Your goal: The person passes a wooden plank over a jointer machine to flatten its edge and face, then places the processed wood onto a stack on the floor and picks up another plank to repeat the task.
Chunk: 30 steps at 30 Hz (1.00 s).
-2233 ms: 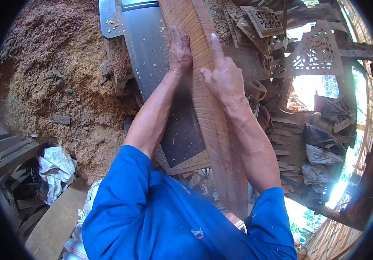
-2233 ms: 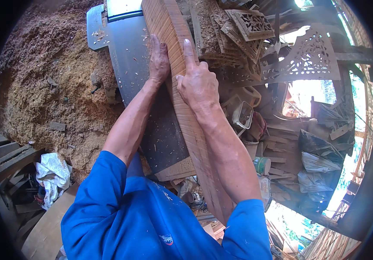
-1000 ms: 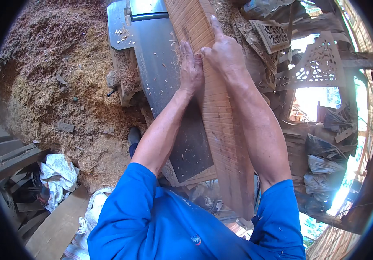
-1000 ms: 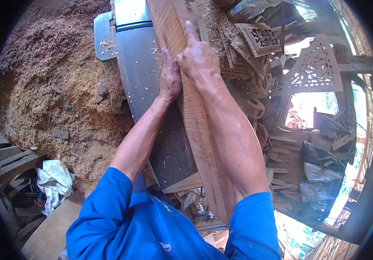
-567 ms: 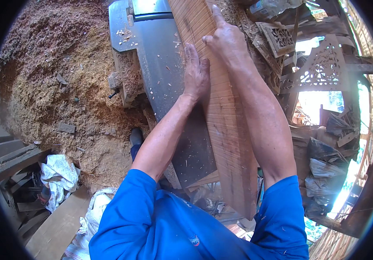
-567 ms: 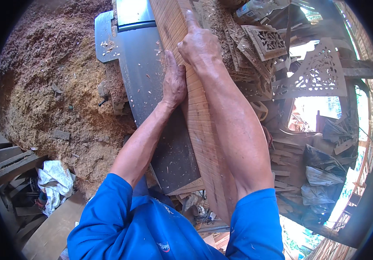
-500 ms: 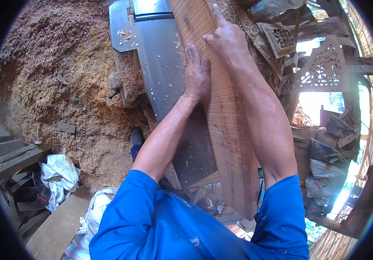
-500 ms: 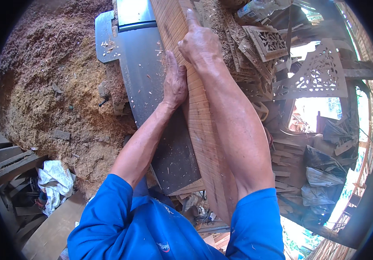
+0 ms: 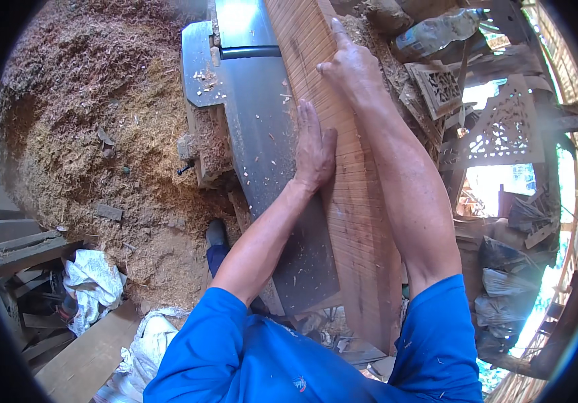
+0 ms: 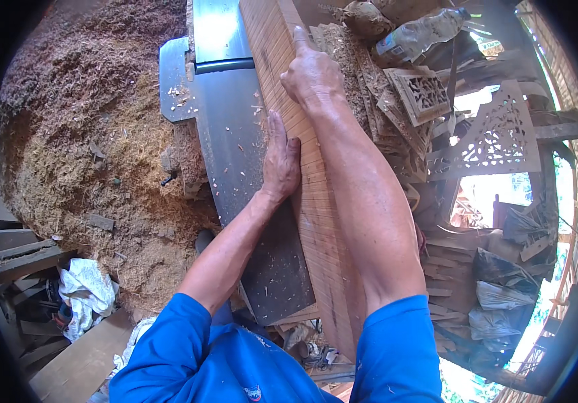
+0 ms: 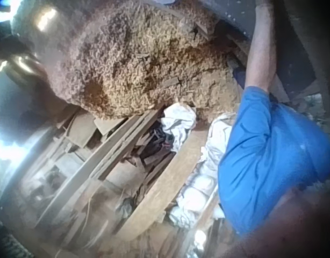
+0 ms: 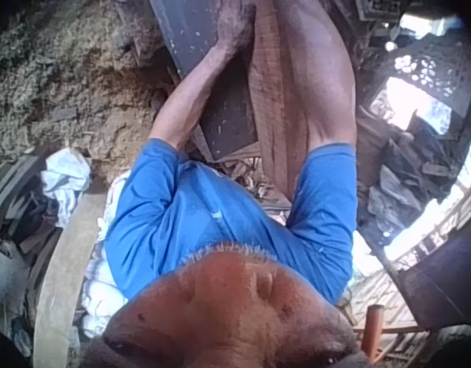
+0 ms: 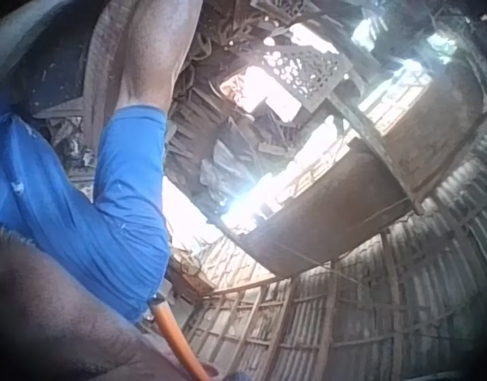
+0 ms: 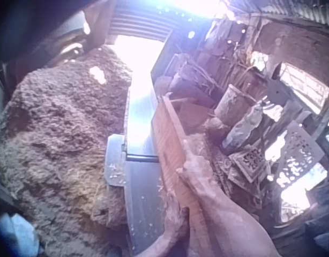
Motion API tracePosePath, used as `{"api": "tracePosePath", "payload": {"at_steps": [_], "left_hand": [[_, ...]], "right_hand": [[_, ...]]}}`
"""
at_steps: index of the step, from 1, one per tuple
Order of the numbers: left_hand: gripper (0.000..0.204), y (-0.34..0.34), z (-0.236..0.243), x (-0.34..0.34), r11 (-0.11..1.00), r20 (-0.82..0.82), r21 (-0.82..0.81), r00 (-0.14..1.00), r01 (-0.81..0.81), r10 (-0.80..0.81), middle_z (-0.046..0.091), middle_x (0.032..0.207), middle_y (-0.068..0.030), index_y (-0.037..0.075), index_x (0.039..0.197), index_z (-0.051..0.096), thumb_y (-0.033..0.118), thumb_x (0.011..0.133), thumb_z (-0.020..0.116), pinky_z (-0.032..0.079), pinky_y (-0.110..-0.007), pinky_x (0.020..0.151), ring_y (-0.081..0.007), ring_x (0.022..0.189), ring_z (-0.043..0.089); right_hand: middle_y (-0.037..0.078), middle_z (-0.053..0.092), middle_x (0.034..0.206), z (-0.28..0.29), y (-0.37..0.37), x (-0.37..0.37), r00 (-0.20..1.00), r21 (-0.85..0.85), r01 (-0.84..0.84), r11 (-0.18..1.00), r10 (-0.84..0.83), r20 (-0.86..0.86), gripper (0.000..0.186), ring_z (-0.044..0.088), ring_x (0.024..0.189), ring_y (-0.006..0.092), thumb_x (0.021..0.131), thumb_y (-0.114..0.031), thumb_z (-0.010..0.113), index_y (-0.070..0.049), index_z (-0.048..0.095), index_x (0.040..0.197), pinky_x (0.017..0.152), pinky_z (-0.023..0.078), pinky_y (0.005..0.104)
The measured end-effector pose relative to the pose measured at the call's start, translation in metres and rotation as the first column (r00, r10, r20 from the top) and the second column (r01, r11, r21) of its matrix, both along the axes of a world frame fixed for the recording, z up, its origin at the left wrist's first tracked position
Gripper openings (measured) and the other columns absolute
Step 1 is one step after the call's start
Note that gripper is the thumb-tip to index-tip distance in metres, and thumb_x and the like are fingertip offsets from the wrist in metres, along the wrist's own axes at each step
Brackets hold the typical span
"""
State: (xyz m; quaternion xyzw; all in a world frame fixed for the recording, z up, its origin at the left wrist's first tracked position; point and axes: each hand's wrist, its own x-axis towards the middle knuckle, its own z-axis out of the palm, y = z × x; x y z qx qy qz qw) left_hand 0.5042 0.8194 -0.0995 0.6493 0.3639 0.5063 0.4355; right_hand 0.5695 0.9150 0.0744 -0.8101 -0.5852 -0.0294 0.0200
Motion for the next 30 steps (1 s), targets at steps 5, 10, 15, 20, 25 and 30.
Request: {"api": "tracePosePath", "payload": {"at_steps": [5,10,15,20,25,30], "left_hand": [[0.072,0.000,-0.005,-0.002,1.000,0.010,0.006,1.000,-0.007,0.007,0.016,0.155,-0.0383,-0.013,0.151,0.013,0.027,0.101,0.047,0.013,-0.048,0.122,-0.0501,0.147,0.014],[0.075,-0.002,-0.005,0.000,1.000,-0.014,-0.021,1.000,0.011,-0.011,0.010,0.160,-0.0310,-0.007,0.154,0.006,0.044,0.106,0.031,0.013,-0.043,0.122,-0.0431,0.150,0.010],[0.076,0.000,-0.002,-0.003,1.000,-0.019,-0.018,1.000,0.024,-0.024,0.008,0.161,-0.0296,-0.006,0.155,0.006,0.046,0.105,0.032,0.013,-0.042,0.122,-0.0421,0.150,0.010],[0.077,0.000,0.002,-0.002,0.999,0.056,-0.035,0.998,0.030,-0.028,0.011,0.158,-0.0338,-0.008,0.154,0.011,0.044,0.104,0.039,0.012,-0.046,0.122,-0.0465,0.149,0.010],[0.079,0.001,0.000,-0.004,0.998,-0.015,-0.049,0.999,0.046,-0.047,0.008,0.161,-0.0292,-0.005,0.155,0.006,0.052,0.104,0.028,0.012,-0.042,0.122,-0.0413,0.151,0.009],[0.079,-0.001,0.001,-0.006,0.999,-0.001,-0.021,0.999,0.036,-0.036,0.011,0.160,-0.0311,-0.006,0.155,0.008,0.049,0.104,0.032,0.013,-0.044,0.122,-0.0439,0.150,0.011]], "right_hand": [[0.028,0.067,0.111,0.004,0.016,-0.004,1.000,-0.008,-0.010,1.000,0.010,-0.014,0.092,0.066,0.107,0.0402,0.082,-0.034,0.073,-0.018,0.022,0.157,0.095,0.052,0.0451],[0.028,0.069,0.107,0.004,0.035,-0.001,1.000,0.019,-0.014,1.000,0.014,-0.006,0.077,0.068,0.103,0.0414,0.086,-0.022,0.067,-0.016,0.029,0.153,0.090,0.055,0.0493],[0.028,0.068,0.109,0.002,0.058,0.003,1.000,0.016,-0.004,1.000,0.005,-0.020,0.076,0.066,0.107,0.0419,0.085,-0.018,0.063,-0.016,0.029,0.153,0.094,0.053,0.0484],[0.024,0.066,0.120,-0.002,0.080,0.013,1.000,0.027,-0.006,1.000,0.006,0.027,0.094,0.065,0.110,0.0392,0.080,-0.033,0.073,-0.015,0.023,0.157,0.098,0.051,0.0434],[0.023,0.065,0.122,0.003,0.097,0.006,0.999,-0.039,0.030,0.999,-0.029,0.027,0.093,0.063,0.113,0.0382,0.082,-0.034,0.072,-0.017,0.021,0.158,0.099,0.050,0.0436],[0.026,0.063,0.126,0.009,0.113,-0.001,0.995,-0.033,0.079,0.996,-0.080,-0.054,0.074,0.061,0.118,0.0397,0.088,-0.013,0.055,-0.023,0.028,0.156,0.103,0.048,0.0464]]}}
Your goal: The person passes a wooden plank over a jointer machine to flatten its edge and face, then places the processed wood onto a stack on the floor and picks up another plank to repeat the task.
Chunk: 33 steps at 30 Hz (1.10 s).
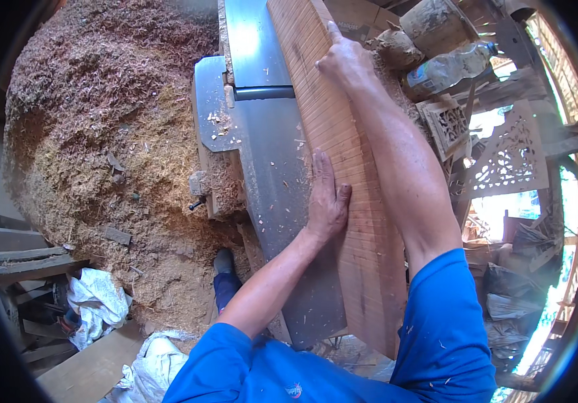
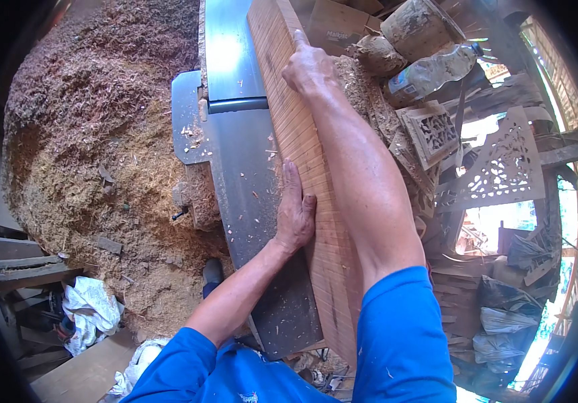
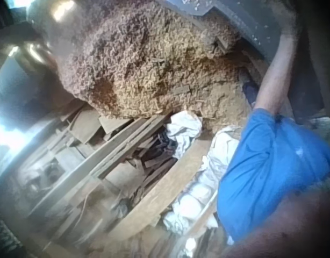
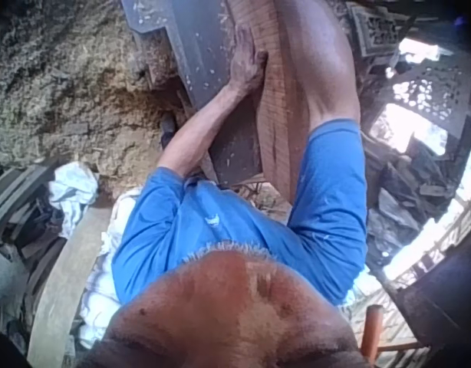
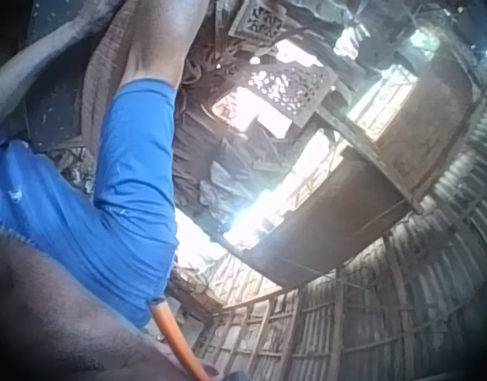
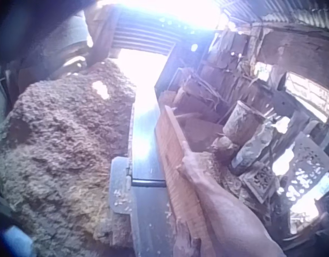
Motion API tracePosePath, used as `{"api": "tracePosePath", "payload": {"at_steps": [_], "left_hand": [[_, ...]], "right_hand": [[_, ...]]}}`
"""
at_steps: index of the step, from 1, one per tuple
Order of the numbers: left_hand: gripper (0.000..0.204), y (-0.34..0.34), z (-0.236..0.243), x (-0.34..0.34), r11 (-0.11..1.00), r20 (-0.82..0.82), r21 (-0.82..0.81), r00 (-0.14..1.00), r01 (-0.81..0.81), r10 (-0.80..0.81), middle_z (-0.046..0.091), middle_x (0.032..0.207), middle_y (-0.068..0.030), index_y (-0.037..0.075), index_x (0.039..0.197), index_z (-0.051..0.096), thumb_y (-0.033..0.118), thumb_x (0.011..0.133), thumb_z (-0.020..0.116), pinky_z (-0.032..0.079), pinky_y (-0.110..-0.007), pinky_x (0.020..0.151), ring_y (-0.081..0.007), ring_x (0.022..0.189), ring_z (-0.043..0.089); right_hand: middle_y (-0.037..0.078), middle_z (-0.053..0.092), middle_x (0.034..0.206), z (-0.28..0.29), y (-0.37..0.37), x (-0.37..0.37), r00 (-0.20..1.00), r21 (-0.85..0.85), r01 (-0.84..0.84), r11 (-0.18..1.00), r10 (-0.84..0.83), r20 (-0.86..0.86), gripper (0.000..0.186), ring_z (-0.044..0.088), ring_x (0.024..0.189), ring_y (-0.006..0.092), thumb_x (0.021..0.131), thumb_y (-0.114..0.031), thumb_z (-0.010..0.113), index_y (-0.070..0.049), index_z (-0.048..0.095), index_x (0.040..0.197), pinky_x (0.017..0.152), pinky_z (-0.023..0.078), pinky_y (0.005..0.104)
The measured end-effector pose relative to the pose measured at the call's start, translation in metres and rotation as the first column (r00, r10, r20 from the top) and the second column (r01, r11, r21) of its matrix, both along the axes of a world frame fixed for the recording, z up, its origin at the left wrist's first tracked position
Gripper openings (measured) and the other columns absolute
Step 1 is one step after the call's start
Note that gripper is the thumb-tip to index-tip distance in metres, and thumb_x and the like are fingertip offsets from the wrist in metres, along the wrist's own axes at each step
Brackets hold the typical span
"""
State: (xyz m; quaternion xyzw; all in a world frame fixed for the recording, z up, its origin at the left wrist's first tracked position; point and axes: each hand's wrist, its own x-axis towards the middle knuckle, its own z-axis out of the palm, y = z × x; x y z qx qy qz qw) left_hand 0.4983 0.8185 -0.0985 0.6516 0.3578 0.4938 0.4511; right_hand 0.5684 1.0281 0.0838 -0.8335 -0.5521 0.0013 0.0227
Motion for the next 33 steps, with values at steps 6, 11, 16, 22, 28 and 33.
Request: {"api": "tracePosePath", "payload": {"at_steps": [6,11,16,22,28,33], "left_hand": [[0.076,0.004,0.001,-0.001,1.000,-0.020,-0.002,1.000,-0.008,0.008,0.011,0.161,-0.0293,-0.006,0.155,0.009,0.046,0.105,0.033,0.014,-0.042,0.122,-0.0411,0.150,0.013],[0.071,-0.001,-0.001,0.011,1.000,-0.035,-0.013,0.999,-0.005,0.005,0.014,0.160,-0.0301,-0.008,0.154,0.013,0.039,0.105,0.036,0.016,-0.041,0.122,-0.0419,0.149,0.016],[0.070,0.012,-0.016,-0.004,0.994,-0.003,0.034,0.994,-0.105,0.105,0.020,0.157,-0.0332,-0.011,0.151,0.019,0.033,0.103,0.045,0.017,-0.044,0.122,-0.0460,0.147,0.019],[0.069,0.007,-0.002,0.010,0.999,0.011,0.012,0.999,-0.053,0.053,0.020,0.156,-0.0339,-0.012,0.150,0.020,0.033,0.103,0.043,0.015,-0.042,0.123,-0.0443,0.148,0.017],[0.072,0.005,0.001,0.012,0.998,0.044,0.018,0.997,-0.064,0.063,0.019,0.156,-0.0356,-0.013,0.150,0.019,0.038,0.104,0.041,0.013,-0.043,0.123,-0.0453,0.148,0.017],[0.074,0.008,-0.003,0.007,0.999,0.037,-0.028,0.999,-0.035,0.036,0.017,0.157,-0.0343,-0.013,0.150,0.017,0.041,0.105,0.038,0.012,-0.043,0.123,-0.0445,0.148,0.015]], "right_hand": [[0.029,0.062,0.125,0.002,0.008,0.003,0.999,0.014,-0.027,1.000,0.027,-0.022,0.077,0.061,0.118,0.0404,0.087,-0.017,0.058,-0.022,0.025,0.157,0.104,0.047,0.0458],[0.032,0.061,0.121,0.008,-0.069,0.017,0.989,0.024,-0.105,0.994,0.107,-0.101,0.087,0.061,0.113,0.0467,0.085,-0.027,0.066,-0.011,0.020,0.156,0.096,0.051,0.0496],[0.030,0.047,0.130,0.007,-0.309,-0.021,0.941,-0.024,-0.227,0.974,0.213,-0.264,0.096,0.062,0.091,0.0533,0.082,-0.021,0.073,-0.009,0.013,0.157,0.078,0.054,0.0555],[0.024,0.054,0.120,0.010,-0.491,-0.048,0.986,-0.061,0.004,0.998,-0.015,-0.168,0.100,0.065,0.087,0.0446,0.079,-0.018,0.076,-0.013,0.015,0.158,0.067,0.058,0.0482],[0.021,0.059,0.092,0.009,-0.482,-0.050,0.985,-0.112,0.094,0.989,-0.109,-0.135,0.101,0.064,0.070,0.0420,0.079,-0.019,0.078,-0.017,0.017,0.158,0.060,0.056,0.0478],[0.020,0.058,0.088,0.003,-0.471,-0.048,0.992,-0.082,0.065,0.994,-0.073,-0.099,0.102,0.063,0.068,0.0409,0.078,-0.021,0.079,-0.019,0.016,0.159,0.059,0.054,0.0480]]}}
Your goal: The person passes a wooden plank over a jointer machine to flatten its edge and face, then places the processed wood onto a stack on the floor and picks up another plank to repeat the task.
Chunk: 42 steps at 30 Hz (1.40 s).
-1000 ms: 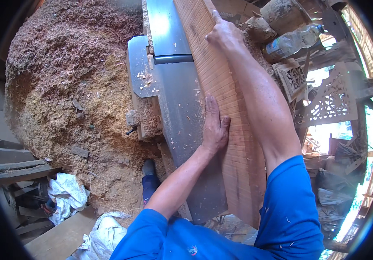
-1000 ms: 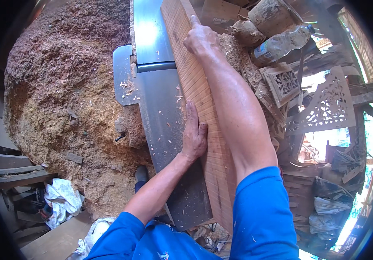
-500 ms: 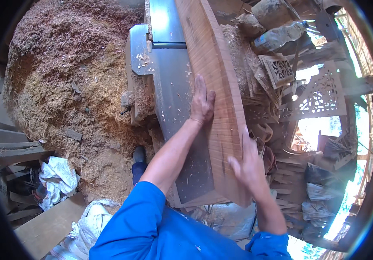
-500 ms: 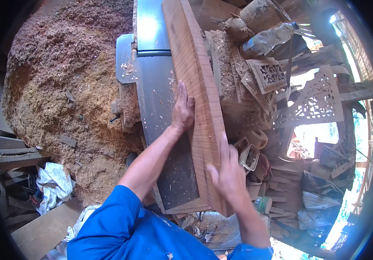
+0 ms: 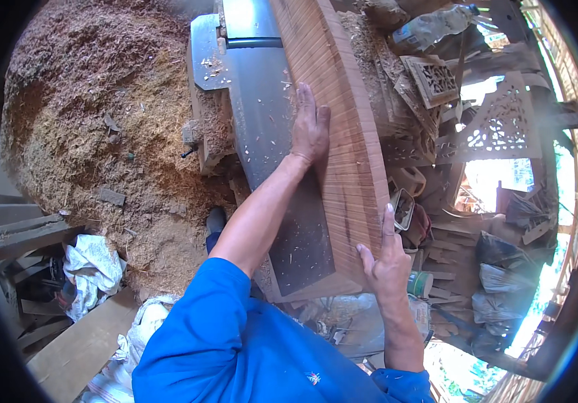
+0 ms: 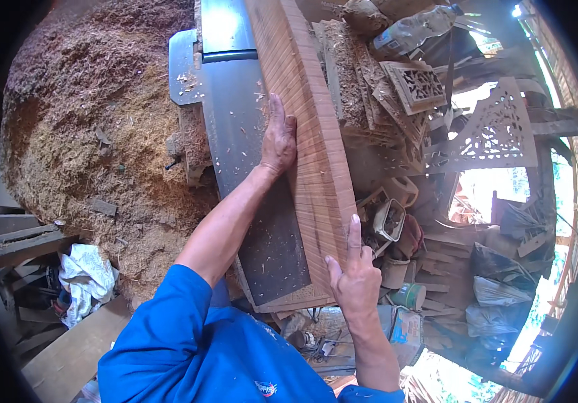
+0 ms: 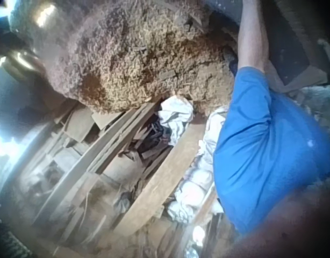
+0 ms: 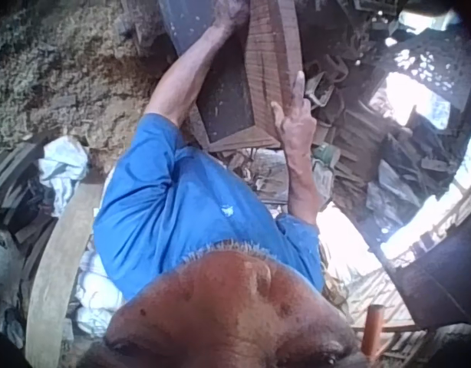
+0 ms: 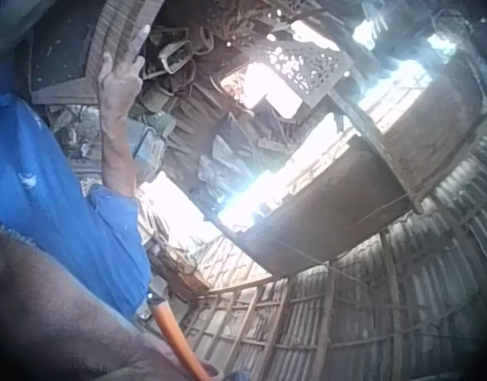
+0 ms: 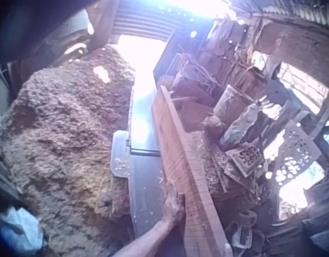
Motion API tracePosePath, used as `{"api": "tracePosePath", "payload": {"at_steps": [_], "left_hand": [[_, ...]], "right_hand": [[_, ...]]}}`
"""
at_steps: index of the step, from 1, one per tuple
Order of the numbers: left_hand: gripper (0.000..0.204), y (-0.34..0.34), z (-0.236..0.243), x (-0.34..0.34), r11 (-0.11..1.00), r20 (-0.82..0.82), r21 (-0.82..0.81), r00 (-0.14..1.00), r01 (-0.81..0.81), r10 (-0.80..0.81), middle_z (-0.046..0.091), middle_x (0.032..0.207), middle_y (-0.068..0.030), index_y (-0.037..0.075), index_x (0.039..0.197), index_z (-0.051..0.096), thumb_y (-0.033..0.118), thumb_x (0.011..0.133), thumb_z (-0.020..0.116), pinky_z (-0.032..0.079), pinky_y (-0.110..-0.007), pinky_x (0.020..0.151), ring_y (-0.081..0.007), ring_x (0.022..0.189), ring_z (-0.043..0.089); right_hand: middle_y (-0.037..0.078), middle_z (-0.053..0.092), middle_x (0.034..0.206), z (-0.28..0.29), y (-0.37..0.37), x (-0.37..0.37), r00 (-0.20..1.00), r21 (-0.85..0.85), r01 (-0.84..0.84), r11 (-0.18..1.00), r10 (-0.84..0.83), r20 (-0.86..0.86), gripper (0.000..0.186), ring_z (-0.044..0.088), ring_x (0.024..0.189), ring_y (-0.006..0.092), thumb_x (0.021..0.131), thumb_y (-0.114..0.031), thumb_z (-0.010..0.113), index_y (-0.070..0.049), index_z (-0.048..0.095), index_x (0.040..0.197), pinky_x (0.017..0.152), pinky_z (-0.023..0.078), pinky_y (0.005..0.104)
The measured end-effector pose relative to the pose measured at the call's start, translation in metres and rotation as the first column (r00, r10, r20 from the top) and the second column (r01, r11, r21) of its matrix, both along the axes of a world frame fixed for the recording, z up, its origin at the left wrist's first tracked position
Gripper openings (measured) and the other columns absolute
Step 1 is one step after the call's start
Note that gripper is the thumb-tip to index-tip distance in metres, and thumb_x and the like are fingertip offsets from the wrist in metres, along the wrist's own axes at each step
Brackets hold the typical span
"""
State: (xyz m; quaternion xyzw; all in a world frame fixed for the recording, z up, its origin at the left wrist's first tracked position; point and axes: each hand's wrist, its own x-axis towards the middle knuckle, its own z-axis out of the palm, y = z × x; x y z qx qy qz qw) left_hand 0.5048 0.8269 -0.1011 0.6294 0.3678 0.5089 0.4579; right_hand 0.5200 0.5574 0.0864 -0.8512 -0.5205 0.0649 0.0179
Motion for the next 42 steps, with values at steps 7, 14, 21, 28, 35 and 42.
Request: {"api": "tracePosePath", "payload": {"at_steps": [7,14,21,28,35,42], "left_hand": [[0.076,0.001,0.000,0.000,1.000,0.003,-0.006,1.000,0.014,-0.014,0.017,0.158,-0.0333,-0.013,0.151,0.017,0.045,0.105,0.036,0.011,-0.043,0.123,-0.0434,0.149,0.013],[0.076,0.001,0.000,0.000,1.000,0.003,-0.011,1.000,0.018,-0.018,0.016,0.158,-0.0328,-0.012,0.151,0.016,0.045,0.105,0.037,0.011,-0.042,0.123,-0.0424,0.150,0.013],[0.076,0.000,0.001,-0.002,1.000,0.006,0.001,1.000,0.017,-0.017,0.016,0.158,-0.0321,-0.010,0.152,0.015,0.045,0.105,0.036,0.010,-0.042,0.123,-0.0421,0.150,0.013],[0.075,-0.001,0.001,-0.003,1.000,0.011,-0.008,1.000,0.019,-0.019,0.017,0.158,-0.0327,-0.010,0.152,0.015,0.042,0.104,0.040,0.012,-0.042,0.123,-0.0426,0.149,0.014],[0.075,-0.001,0.002,-0.002,1.000,0.009,0.005,1.000,0.022,-0.022,0.018,0.157,-0.0343,-0.012,0.151,0.017,0.041,0.104,0.042,0.012,-0.043,0.123,-0.0441,0.149,0.015],[0.076,-0.002,0.002,-0.002,1.000,0.009,-0.003,1.000,0.030,-0.030,0.018,0.157,-0.0346,-0.012,0.151,0.016,0.043,0.104,0.039,0.012,-0.043,0.123,-0.0447,0.149,0.015]], "right_hand": [[0.020,0.058,0.086,0.001,0.034,0.005,0.999,0.037,-0.040,0.999,0.039,0.013,0.103,0.062,0.066,0.0403,0.079,-0.022,0.078,-0.021,0.013,0.159,0.059,0.054,0.0483],[0.019,0.058,0.086,-0.002,0.065,0.011,0.998,0.027,-0.050,0.998,0.049,0.029,0.104,0.064,0.068,0.0401,0.081,-0.026,0.077,-0.023,0.010,0.159,0.061,0.055,0.0491],[0.020,0.058,0.086,-0.005,0.090,0.015,0.998,0.004,-0.049,0.999,0.049,0.046,0.104,0.064,0.070,0.0414,0.083,-0.028,0.076,-0.024,0.006,0.159,0.064,0.056,0.0504],[0.022,0.063,0.093,-0.002,0.114,0.012,0.997,-0.025,-0.022,0.999,0.024,0.072,0.103,0.067,0.079,0.0413,0.082,-0.024,0.077,-0.021,0.010,0.159,0.073,0.056,0.0485],[0.024,0.062,0.091,-0.004,0.137,0.018,0.998,-0.026,-0.025,0.999,0.027,0.064,0.102,0.068,0.078,0.0434,0.084,-0.029,0.075,-0.023,0.006,0.159,0.071,0.058,0.0504],[0.026,0.066,0.096,-0.006,0.161,0.020,0.994,-0.023,-0.018,1.000,0.020,0.111,0.104,0.066,0.087,0.0439,0.080,-0.024,0.079,-0.018,0.011,0.159,0.081,0.054,0.0510]]}}
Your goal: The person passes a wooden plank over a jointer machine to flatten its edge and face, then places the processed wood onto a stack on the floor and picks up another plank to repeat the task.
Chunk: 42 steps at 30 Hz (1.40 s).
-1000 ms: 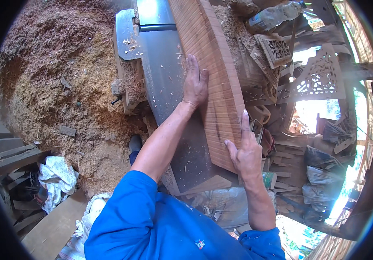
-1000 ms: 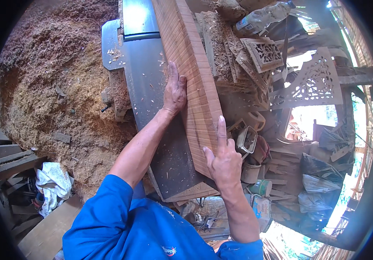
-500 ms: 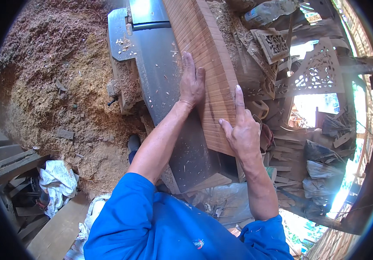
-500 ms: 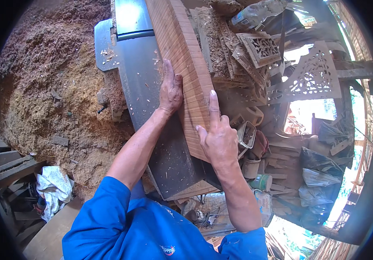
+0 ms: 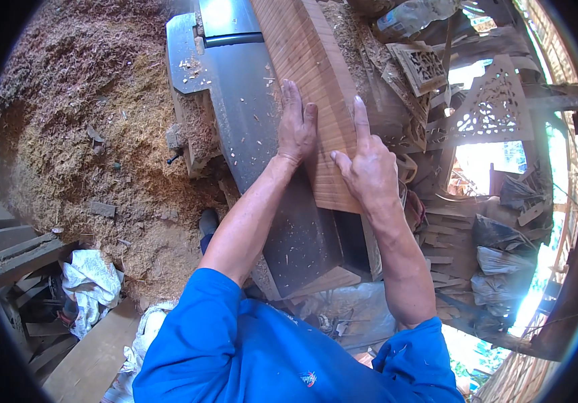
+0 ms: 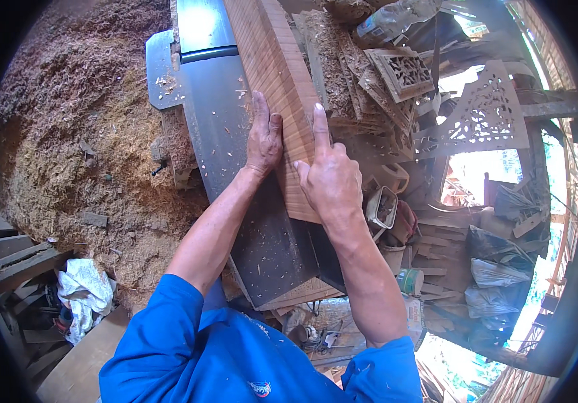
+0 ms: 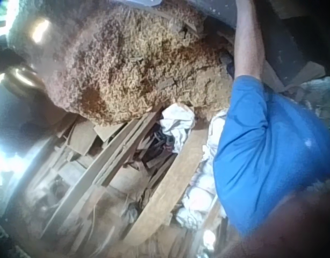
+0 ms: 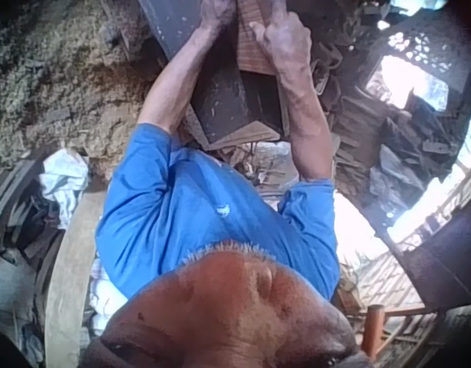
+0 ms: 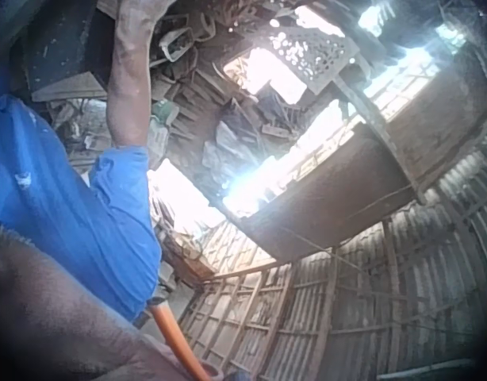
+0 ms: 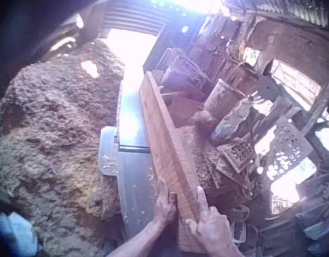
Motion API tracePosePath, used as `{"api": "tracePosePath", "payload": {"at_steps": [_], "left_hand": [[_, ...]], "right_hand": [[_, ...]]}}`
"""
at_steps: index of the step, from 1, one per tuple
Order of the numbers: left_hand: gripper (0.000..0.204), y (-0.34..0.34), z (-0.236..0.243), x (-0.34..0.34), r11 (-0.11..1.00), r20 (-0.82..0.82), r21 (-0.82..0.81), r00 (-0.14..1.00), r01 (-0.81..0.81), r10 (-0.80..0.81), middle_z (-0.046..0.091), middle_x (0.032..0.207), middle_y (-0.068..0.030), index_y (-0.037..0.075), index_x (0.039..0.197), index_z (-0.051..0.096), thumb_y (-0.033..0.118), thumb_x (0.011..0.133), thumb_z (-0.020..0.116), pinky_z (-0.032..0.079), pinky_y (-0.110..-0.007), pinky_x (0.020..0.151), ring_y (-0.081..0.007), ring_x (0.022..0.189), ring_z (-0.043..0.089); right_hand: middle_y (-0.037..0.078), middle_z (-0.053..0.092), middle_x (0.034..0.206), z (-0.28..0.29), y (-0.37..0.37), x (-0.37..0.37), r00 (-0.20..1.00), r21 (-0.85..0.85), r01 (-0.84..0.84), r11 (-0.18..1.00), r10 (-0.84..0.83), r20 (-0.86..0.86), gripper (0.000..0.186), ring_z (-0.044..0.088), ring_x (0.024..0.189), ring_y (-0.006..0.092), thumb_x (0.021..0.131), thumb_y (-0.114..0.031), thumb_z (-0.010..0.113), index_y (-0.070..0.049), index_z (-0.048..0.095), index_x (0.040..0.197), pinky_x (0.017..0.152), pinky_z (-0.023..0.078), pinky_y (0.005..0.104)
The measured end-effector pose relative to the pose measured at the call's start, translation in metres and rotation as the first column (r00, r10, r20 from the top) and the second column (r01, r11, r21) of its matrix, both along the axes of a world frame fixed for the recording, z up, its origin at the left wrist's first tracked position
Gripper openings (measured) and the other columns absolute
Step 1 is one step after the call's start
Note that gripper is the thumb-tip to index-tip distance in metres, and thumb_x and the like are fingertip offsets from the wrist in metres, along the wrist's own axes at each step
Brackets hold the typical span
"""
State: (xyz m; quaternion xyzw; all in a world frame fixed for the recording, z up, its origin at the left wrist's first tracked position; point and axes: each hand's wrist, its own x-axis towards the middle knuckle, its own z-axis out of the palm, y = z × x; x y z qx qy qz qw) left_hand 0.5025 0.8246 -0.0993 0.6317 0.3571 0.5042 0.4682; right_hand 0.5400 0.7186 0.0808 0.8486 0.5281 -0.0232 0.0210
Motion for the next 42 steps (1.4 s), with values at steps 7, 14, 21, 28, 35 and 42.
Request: {"api": "tracePosePath", "payload": {"at_steps": [7,14,21,28,35,42], "left_hand": [[0.072,-0.012,0.001,-0.004,1.000,-0.012,0.011,1.000,-0.012,0.012,0.016,0.157,-0.0346,-0.013,0.151,0.016,0.039,0.106,0.036,0.011,-0.044,0.123,-0.0451,0.149,0.013],[0.058,-0.114,0.032,-0.005,0.997,0.009,-0.066,1.000,0.029,-0.028,0.016,0.159,-0.0318,-0.009,0.153,0.016,0.027,0.108,0.027,0.010,-0.044,0.123,-0.0420,0.150,0.011],[0.062,-0.116,0.046,0.010,0.975,0.057,-0.135,0.981,-0.179,0.188,0.019,0.157,-0.0332,-0.011,0.150,0.021,0.035,0.108,0.024,0.013,-0.046,0.122,-0.0446,0.148,0.016],[0.065,-0.097,0.046,0.017,0.967,0.089,-0.146,0.971,-0.208,0.222,0.022,0.156,-0.0329,-0.011,0.149,0.025,0.038,0.108,0.023,0.014,-0.046,0.122,-0.0437,0.148,0.017],[0.066,-0.075,0.042,0.018,0.955,0.085,-0.155,0.960,-0.252,0.267,0.024,0.155,-0.0341,-0.012,0.148,0.027,0.040,0.107,0.022,0.015,-0.048,0.122,-0.0452,0.147,0.020],[0.069,-0.058,0.046,0.024,0.955,0.115,-0.168,0.957,-0.246,0.267,0.024,0.155,-0.0337,-0.011,0.148,0.029,0.044,0.107,0.022,0.015,-0.049,0.122,-0.0455,0.147,0.020]], "right_hand": [[0.027,0.066,0.092,-0.006,0.024,0.007,0.998,0.043,-0.062,0.997,0.061,0.005,0.100,0.069,0.085,0.0457,0.083,-0.029,0.075,-0.019,0.011,0.158,0.076,0.058,0.0514],[0.026,0.068,0.089,0.002,0.043,0.009,0.998,0.034,-0.058,0.998,0.058,-0.001,0.097,0.070,0.082,0.0433,0.083,-0.030,0.073,-0.015,0.013,0.158,0.076,0.058,0.0506],[0.024,0.069,0.087,0.000,0.060,0.004,0.994,0.056,-0.105,0.993,0.103,0.039,0.098,0.070,0.080,0.0405,0.082,-0.028,0.075,-0.012,0.014,0.157,0.074,0.058,0.0479],[0.024,0.070,0.087,-0.005,0.078,0.012,0.986,0.090,-0.156,0.984,0.150,0.075,0.097,0.071,0.081,0.0401,0.081,-0.029,0.075,-0.009,0.016,0.156,0.073,0.057,0.0472],[0.029,0.069,0.098,-0.001,0.101,0.004,0.997,0.050,-0.071,0.996,0.072,-0.016,0.096,0.069,0.092,0.0435,0.080,-0.027,0.074,-0.015,0.017,0.157,0.084,0.055,0.0488],[0.025,0.070,0.083,-0.002,0.115,0.014,0.976,0.086,-0.207,0.975,0.200,0.083,0.095,0.071,0.080,0.0397,0.084,-0.031,0.073,-0.001,0.018,0.154,0.072,0.058,0.0456]]}}
